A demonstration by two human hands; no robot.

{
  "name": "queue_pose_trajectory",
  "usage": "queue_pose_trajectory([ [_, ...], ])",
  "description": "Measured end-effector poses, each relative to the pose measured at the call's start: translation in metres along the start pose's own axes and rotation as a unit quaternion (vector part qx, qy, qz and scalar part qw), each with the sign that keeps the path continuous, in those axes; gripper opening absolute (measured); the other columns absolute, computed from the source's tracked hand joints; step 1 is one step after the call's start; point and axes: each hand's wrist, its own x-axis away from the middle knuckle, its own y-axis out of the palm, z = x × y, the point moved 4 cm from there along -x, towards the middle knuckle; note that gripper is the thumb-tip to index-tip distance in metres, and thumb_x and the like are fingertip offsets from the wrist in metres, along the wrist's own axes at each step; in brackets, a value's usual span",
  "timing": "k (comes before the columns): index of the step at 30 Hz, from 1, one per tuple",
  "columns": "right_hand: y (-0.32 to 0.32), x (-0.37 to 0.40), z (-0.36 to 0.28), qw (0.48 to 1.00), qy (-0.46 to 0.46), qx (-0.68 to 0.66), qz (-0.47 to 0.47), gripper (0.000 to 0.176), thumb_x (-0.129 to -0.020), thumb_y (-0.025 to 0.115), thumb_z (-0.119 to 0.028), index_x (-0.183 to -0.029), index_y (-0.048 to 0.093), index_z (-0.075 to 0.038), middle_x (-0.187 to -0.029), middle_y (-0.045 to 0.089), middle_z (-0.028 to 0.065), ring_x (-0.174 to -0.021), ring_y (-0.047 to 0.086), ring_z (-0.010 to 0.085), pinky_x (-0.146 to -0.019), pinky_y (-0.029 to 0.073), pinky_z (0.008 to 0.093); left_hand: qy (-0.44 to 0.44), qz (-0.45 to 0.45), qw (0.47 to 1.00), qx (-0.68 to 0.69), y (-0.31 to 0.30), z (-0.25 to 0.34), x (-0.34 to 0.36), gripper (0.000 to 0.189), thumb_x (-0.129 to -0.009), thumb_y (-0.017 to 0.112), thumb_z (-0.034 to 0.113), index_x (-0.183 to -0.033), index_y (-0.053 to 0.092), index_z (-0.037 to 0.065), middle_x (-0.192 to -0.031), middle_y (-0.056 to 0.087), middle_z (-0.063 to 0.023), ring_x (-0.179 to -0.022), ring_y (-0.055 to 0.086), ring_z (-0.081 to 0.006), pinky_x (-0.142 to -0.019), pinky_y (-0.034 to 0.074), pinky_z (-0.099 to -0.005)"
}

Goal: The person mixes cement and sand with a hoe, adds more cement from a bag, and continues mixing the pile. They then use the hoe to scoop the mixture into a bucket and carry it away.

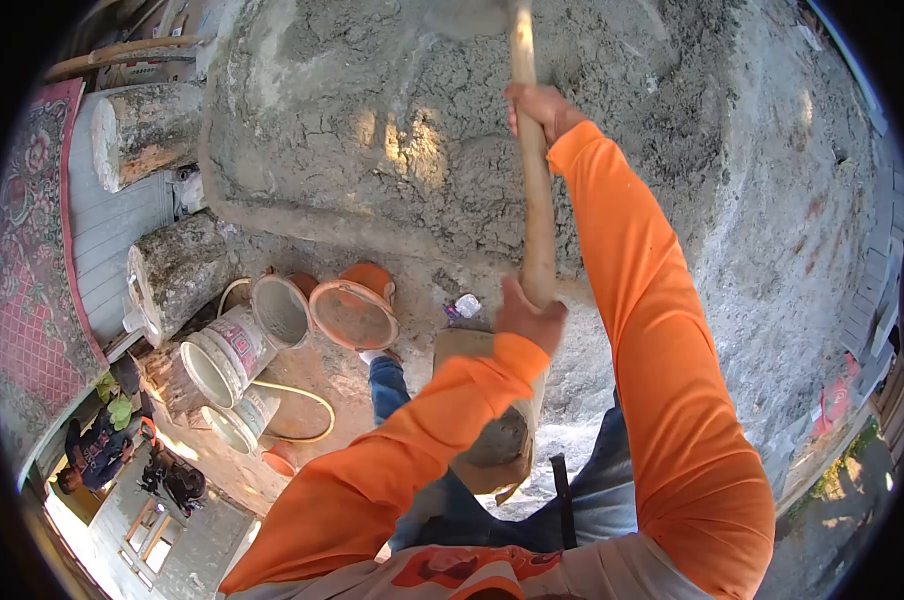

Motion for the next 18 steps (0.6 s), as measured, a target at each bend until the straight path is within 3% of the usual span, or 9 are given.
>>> queue_pose_trajectory([
  [2, -0.022, 0.03, 0.069, 0.988, 0.103, 0.045, -0.106, 0.019, -0.081, 0.056, -0.022, -0.076, 0.049, -0.005, -0.059, 0.051, 0.0059, -0.048, 0.051, 0.0177, -0.046, 0.045, 0.0323, -0.062, -0.075, 0.995, 0.002, 0.047, 0.013, 0.076, 0.061, -0.072, 0.067, 0.032, -0.112, 0.033, 0.002, -0.093, 0.058, -0.0292, -0.087, 0.058, -0.0432, -0.075, 0.047, -0.0446],
  [5, -0.075, 0.126, 0.122, 0.981, 0.176, -0.029, -0.077, 0.017, -0.081, 0.058, -0.019, -0.083, 0.049, -0.005, -0.059, 0.049, 0.0031, -0.046, 0.048, 0.0136, -0.04, 0.043, 0.0287, -0.17, -0.234, 0.957, 0.0, 0.108, -0.003, 0.164, 0.072, -0.07, 0.073, 0.038, -0.112, 0.029, -0.001, -0.097, 0.058, -0.0211, -0.089, 0.059, -0.0325, -0.074, 0.047, -0.0387],
  [6, -0.089, 0.157, 0.115, 0.986, 0.154, -0.008, -0.056, 0.018, -0.08, 0.058, -0.017, -0.087, 0.048, -0.004, -0.06, 0.049, 0.0034, -0.045, 0.048, 0.0133, -0.039, 0.043, 0.0282, -0.146, -0.295, 0.941, 0.075, 0.113, 0.018, 0.186, 0.071, -0.072, 0.071, 0.036, -0.114, 0.027, -0.001, -0.1, 0.056, -0.0229, -0.09, 0.058, -0.0334, -0.075, 0.047, -0.0406],
  [8, -0.115, 0.211, 0.084, 0.992, 0.118, 0.044, -0.009, 0.022, -0.08, 0.058, -0.014, -0.094, 0.046, -0.001, -0.062, 0.049, 0.0041, -0.043, 0.047, 0.0128, -0.037, 0.042, 0.0277, 0.047, -0.237, 0.954, 0.177, 0.158, -0.011, 0.233, 0.068, -0.074, 0.069, 0.031, -0.116, 0.027, 0.0, -0.098, 0.053, -0.0232, -0.086, 0.057, -0.0341, -0.074, 0.046, -0.0423],
  [11, -0.149, 0.248, 0.028, 0.989, 0.059, 0.103, 0.085, 0.02, -0.08, 0.057, -0.01, -0.094, 0.046, -0.002, -0.061, 0.048, 0.0037, -0.042, 0.046, 0.0128, -0.037, 0.043, 0.0273, 0.046, -0.251, 0.964, 0.072, 0.17, -0.005, 0.252, 0.063, -0.073, 0.067, 0.024, -0.118, 0.028, 0.001, -0.095, 0.049, -0.0219, -0.081, 0.055, -0.0338, -0.071, 0.045, -0.0421],
  [13, -0.172, 0.222, -0.004, 0.981, -0.036, 0.11, 0.157, 0.023, -0.08, 0.056, -0.013, -0.093, 0.044, 0.001, -0.061, 0.049, 0.0051, -0.041, 0.046, 0.0144, -0.034, 0.041, 0.0293, -0.046, -0.324, 0.941, 0.091, 0.157, 0.006, 0.187, 0.056, -0.068, 0.061, 0.014, -0.115, 0.032, 0.005, -0.09, 0.053, -0.0227, -0.081, 0.057, -0.0379, -0.071, 0.045, -0.0434],
  [15, -0.188, 0.163, -0.038, 0.973, -0.103, 0.102, 0.18, 0.022, -0.081, 0.057, -0.016, -0.088, 0.044, 0.001, -0.061, 0.048, 0.0065, -0.043, 0.048, 0.0165, -0.038, 0.043, 0.0309, -0.034, -0.239, 0.97, -0.019, 0.134, 0.032, 0.092, 0.051, -0.065, 0.061, 0.015, -0.11, 0.039, 0.005, -0.088, 0.058, -0.0228, -0.083, 0.059, -0.0394, -0.071, 0.047, -0.0406],
  [17, -0.187, 0.088, -0.046, 0.974, -0.097, -0.056, 0.196, 0.021, -0.081, 0.055, -0.017, -0.083, 0.045, 0.001, -0.059, 0.048, 0.0083, -0.048, 0.051, 0.0178, -0.044, 0.045, 0.0327, 0.126, -0.128, 0.98, -0.085, 0.098, 0.04, 0.002, 0.045, -0.064, 0.067, 0.019, -0.1, 0.047, 0.001, -0.079, 0.061, -0.0199, -0.069, 0.06, -0.0336, -0.063, 0.048, -0.0386],
  [18, -0.175, 0.069, -0.038, 0.976, -0.066, -0.076, 0.194, 0.021, -0.082, 0.055, -0.017, -0.084, 0.046, 0.002, -0.059, 0.05, 0.0095, -0.05, 0.052, 0.0186, -0.046, 0.046, 0.0333, 0.113, -0.135, 0.978, -0.113, 0.07, 0.04, -0.019, 0.045, -0.064, 0.068, 0.02, -0.098, 0.048, 0.0, -0.079, 0.061, -0.0192, -0.069, 0.06, -0.0324, -0.063, 0.048, -0.0382],
])
